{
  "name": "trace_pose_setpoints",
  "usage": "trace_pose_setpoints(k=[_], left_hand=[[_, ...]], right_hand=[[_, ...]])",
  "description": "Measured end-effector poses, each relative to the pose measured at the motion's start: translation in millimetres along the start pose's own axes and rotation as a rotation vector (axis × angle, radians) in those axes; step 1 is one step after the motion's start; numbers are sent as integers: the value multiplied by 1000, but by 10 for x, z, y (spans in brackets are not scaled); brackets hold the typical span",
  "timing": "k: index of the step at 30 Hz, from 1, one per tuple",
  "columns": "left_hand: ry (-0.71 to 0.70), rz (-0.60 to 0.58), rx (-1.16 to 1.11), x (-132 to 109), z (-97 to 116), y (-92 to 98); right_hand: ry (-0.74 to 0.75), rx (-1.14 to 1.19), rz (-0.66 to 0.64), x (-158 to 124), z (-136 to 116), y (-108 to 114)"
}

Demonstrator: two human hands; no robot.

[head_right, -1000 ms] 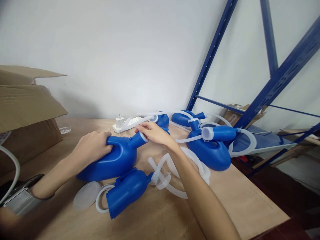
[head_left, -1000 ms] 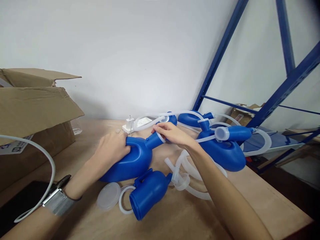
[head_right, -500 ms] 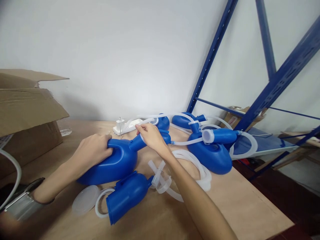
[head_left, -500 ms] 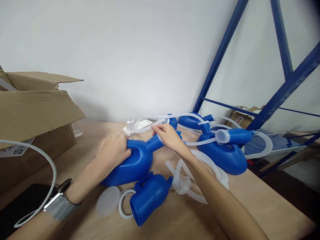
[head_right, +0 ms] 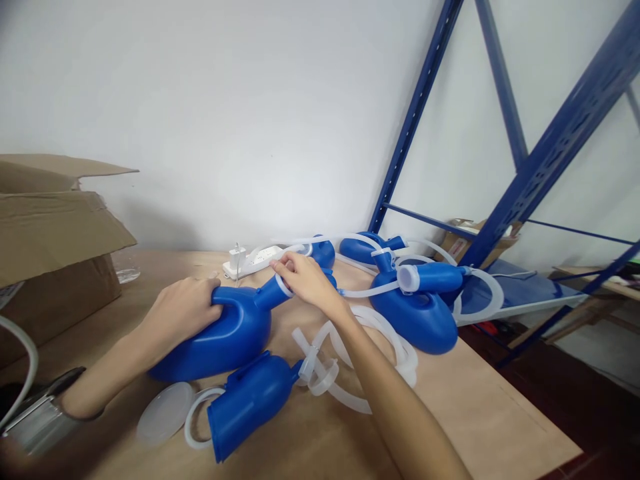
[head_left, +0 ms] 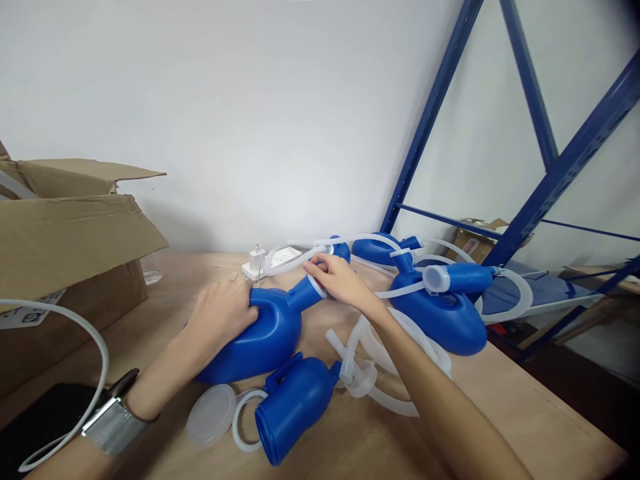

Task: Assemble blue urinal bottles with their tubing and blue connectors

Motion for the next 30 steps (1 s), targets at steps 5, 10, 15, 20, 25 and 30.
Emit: trace_pose_setpoints(k=[5,10,15,20,25,30], left_hand=[[12,-8,8,-3,11,1],[24,-9,8,-10,10,12],[30,-9,10,-29,2,17],[34,-14,12,-29,14,30],[27,-15,19,-28,20,35],[13,12,0,-39,7,38]], right_hand=[[3,-41,2,-43,-126,-51],[-29,-64,70,0,-47,-102],[-41,-31,81,51,20,-113],[-62,49,98,41,36,-139],[-59,20,184,15,2,-119],[-55,78,122,63,78,-160]])
Point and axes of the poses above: each hand's wrist, its own x-axis towards the middle knuckle, its own y-axis out of the back of the hand, z = x × y, the point moved 9 cm from there along x, towards the middle knuckle, and after that the axes turned 1 degree about -y, right-handed, at the moved point
